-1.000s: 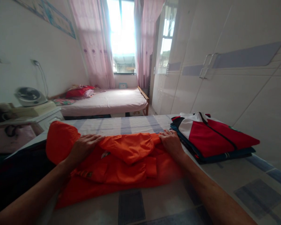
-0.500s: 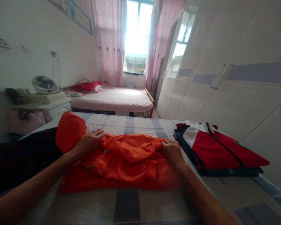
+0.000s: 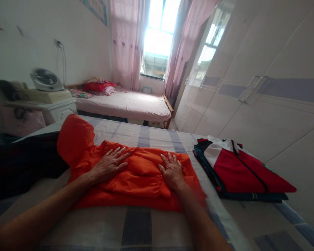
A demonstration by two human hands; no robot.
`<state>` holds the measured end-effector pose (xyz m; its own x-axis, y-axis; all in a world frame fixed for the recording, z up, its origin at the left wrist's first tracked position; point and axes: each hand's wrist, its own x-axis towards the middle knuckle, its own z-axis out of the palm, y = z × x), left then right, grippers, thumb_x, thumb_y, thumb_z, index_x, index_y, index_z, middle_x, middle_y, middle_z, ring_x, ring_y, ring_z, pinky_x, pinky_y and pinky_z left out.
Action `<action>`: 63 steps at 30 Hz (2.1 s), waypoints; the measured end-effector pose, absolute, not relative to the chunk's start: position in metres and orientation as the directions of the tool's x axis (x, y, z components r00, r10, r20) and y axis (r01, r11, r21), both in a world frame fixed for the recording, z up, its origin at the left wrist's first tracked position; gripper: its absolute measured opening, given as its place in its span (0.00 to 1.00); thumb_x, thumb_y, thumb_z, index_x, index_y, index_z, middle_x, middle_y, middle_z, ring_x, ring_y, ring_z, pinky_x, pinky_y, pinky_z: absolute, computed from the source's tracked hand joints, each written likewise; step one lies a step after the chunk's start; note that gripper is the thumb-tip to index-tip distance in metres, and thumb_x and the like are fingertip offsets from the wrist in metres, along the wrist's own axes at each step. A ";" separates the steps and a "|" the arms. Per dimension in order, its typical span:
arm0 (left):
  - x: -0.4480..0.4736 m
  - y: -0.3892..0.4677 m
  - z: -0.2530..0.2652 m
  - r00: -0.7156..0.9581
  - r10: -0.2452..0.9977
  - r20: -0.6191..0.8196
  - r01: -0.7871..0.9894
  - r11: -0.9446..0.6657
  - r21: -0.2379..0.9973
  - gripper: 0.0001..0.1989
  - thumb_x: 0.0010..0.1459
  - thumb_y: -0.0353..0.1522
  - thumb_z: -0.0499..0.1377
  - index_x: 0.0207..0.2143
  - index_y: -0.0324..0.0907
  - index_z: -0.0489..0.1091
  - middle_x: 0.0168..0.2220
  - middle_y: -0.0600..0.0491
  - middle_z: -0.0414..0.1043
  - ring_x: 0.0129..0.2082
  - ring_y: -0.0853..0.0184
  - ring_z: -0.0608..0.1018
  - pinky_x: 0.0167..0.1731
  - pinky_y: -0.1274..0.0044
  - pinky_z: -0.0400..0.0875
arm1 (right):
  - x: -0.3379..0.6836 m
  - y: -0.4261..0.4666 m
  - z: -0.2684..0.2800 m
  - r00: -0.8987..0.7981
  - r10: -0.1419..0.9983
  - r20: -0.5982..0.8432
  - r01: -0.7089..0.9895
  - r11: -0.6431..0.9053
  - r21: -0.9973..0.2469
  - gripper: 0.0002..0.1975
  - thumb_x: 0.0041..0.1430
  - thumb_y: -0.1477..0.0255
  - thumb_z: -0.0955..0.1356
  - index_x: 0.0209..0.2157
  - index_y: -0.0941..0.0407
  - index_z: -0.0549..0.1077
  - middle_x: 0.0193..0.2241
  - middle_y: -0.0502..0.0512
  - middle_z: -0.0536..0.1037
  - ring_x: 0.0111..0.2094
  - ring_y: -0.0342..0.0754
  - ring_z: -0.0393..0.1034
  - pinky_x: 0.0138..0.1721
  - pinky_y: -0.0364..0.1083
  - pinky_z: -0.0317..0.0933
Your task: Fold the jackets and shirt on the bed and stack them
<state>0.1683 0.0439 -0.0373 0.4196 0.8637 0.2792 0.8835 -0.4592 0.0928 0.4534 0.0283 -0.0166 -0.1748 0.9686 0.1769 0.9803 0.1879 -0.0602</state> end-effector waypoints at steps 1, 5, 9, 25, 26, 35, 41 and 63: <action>0.166 0.046 -0.040 0.412 0.873 0.261 0.889 -0.448 0.098 0.25 0.62 0.45 0.45 0.60 0.51 0.58 0.63 0.45 0.53 0.62 0.53 0.56 0.57 0.58 0.50 | 0.455 0.030 -0.023 -0.141 0.980 0.143 0.987 0.151 -0.057 0.27 0.63 0.57 0.56 0.61 0.51 0.57 0.63 0.60 0.55 0.62 0.59 0.48 0.56 0.59 0.48; 0.165 0.046 -0.039 0.387 0.893 0.230 0.902 -0.418 0.107 0.25 0.61 0.46 0.45 0.59 0.52 0.58 0.63 0.45 0.53 0.62 0.52 0.56 0.57 0.59 0.49 | 0.461 0.034 -0.033 -0.114 0.984 0.140 0.993 0.118 -0.017 0.28 0.63 0.57 0.56 0.62 0.50 0.54 0.63 0.59 0.55 0.61 0.60 0.50 0.56 0.58 0.48; 0.167 0.044 -0.038 0.369 0.903 0.221 0.909 -0.400 0.114 0.25 0.61 0.47 0.45 0.60 0.54 0.57 0.63 0.46 0.52 0.63 0.50 0.55 0.57 0.57 0.47 | 0.462 0.034 -0.034 -0.131 0.975 0.177 0.991 0.135 -0.011 0.27 0.63 0.58 0.55 0.62 0.50 0.55 0.62 0.58 0.56 0.61 0.59 0.51 0.55 0.58 0.49; 0.163 0.045 -0.034 0.275 0.930 0.242 0.930 -0.321 0.177 0.36 0.58 0.51 0.46 0.64 0.48 0.45 0.62 0.40 0.53 0.62 0.52 0.56 0.56 0.60 0.52 | 0.459 0.029 -0.031 -0.127 0.970 0.206 0.992 0.129 0.004 0.26 0.64 0.60 0.55 0.61 0.52 0.57 0.62 0.60 0.57 0.61 0.57 0.51 0.57 0.56 0.49; 0.163 0.046 -0.034 0.240 0.938 0.250 0.940 -0.289 0.182 0.37 0.58 0.51 0.46 0.65 0.43 0.45 0.62 0.38 0.54 0.62 0.52 0.57 0.56 0.62 0.53 | 0.458 0.029 -0.031 -0.122 0.971 0.204 0.992 0.123 0.008 0.26 0.64 0.60 0.55 0.61 0.52 0.57 0.62 0.59 0.57 0.61 0.57 0.51 0.57 0.56 0.49; 0.129 0.029 0.024 0.057 0.832 0.552 0.983 -0.142 0.112 0.24 0.62 0.37 0.46 0.57 0.37 0.60 0.59 0.40 0.60 0.58 0.54 0.63 0.54 0.64 0.59 | 0.464 0.035 -0.041 -0.141 0.960 0.242 0.989 0.146 -0.003 0.26 0.63 0.59 0.56 0.61 0.52 0.58 0.61 0.60 0.58 0.60 0.59 0.54 0.55 0.57 0.51; 0.057 0.041 0.059 -0.374 0.755 0.539 0.912 0.194 0.362 0.43 0.47 0.48 0.59 0.56 0.24 0.57 0.51 0.25 0.65 0.51 0.41 0.69 0.43 0.57 0.67 | 0.466 0.037 -0.046 -0.137 0.953 0.269 0.989 0.146 -0.016 0.27 0.62 0.59 0.56 0.61 0.51 0.59 0.61 0.60 0.59 0.60 0.60 0.53 0.54 0.57 0.51; 0.120 -0.023 0.042 0.065 0.685 0.725 0.836 -0.435 0.335 0.17 0.61 0.37 0.50 0.47 0.38 0.70 0.49 0.45 0.69 0.50 0.62 0.71 0.53 0.69 0.64 | 0.465 0.037 -0.044 -0.120 0.967 0.225 0.990 0.133 -0.043 0.27 0.63 0.59 0.55 0.61 0.52 0.58 0.62 0.59 0.57 0.61 0.59 0.51 0.56 0.56 0.49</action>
<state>0.1196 -0.0232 0.0418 0.0654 0.6853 0.7253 0.8359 -0.4345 0.3353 0.4652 0.0374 -0.0442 -0.1201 0.9670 0.2245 0.9902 0.1330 -0.0433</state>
